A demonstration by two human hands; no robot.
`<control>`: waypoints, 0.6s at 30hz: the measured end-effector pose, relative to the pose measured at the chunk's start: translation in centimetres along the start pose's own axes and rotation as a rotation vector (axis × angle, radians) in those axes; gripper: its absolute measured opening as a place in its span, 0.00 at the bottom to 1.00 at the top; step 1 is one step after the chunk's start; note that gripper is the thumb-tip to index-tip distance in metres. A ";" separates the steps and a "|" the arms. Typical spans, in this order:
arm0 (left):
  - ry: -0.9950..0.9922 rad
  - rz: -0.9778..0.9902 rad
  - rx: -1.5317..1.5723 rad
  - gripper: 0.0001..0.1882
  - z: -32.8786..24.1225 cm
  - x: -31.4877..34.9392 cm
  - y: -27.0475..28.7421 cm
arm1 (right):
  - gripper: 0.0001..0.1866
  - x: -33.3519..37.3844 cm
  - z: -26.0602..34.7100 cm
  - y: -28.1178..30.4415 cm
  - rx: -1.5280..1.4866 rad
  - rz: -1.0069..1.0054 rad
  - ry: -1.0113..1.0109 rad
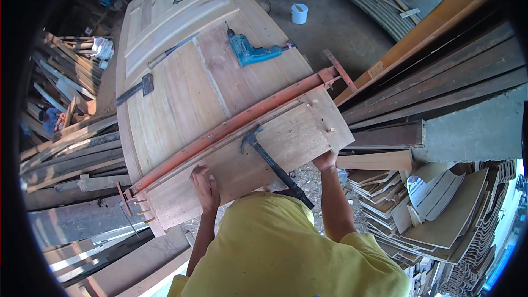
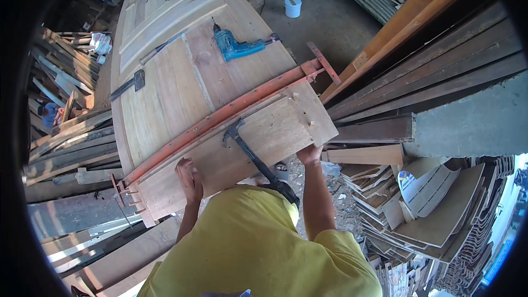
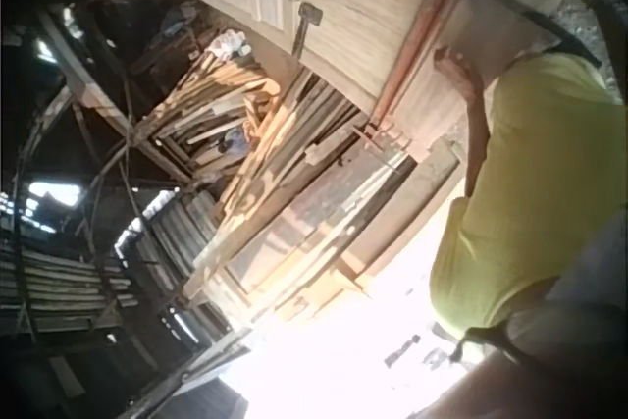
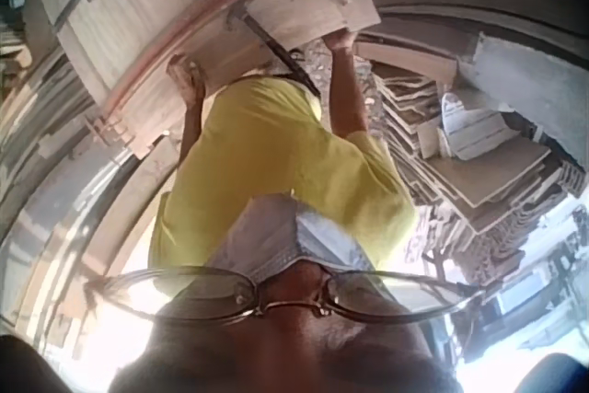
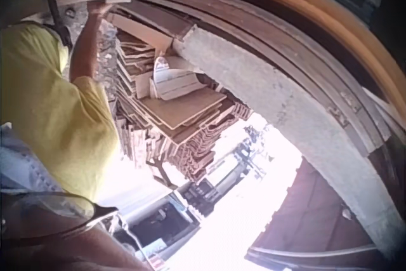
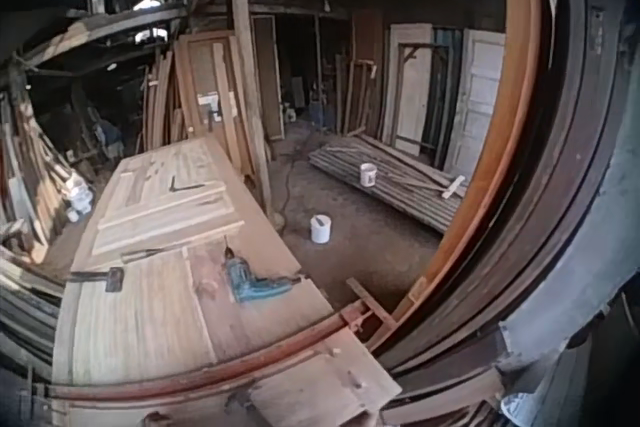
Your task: The person drills holes into a wooden board using a power drill and then hammers wooden dowels into the holes. They use a long red metal clamp to hold the pieces in place and subsequently use a hammer and a wooden block to further secure components of the door assembly.
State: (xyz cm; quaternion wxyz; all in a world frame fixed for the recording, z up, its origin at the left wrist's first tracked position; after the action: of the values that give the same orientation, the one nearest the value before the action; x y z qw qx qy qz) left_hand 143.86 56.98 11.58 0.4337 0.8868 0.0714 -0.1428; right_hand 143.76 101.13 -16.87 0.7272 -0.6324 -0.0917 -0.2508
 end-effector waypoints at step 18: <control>0.431 -0.261 -0.297 0.15 5.6 10.3 9.6 | 0.36 -8.9 -1.3 7.8 0.201 -0.172 -0.098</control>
State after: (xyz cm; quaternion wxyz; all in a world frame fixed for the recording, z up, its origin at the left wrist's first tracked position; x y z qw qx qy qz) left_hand 154.99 46.74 12.26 0.5116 0.8068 0.2954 0.0063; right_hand 139.64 102.65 -27.99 0.7573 -0.5577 -0.2056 -0.2704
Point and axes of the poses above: each hand's wrist, its own x-axis away from the middle knuckle, its own y-axis out of the back of the hand, z = x × y, the point moved 10 cm from there along -x, towards the middle knuckle, and after that the axes turned 7 degrees about y, right-handed, at the moved point
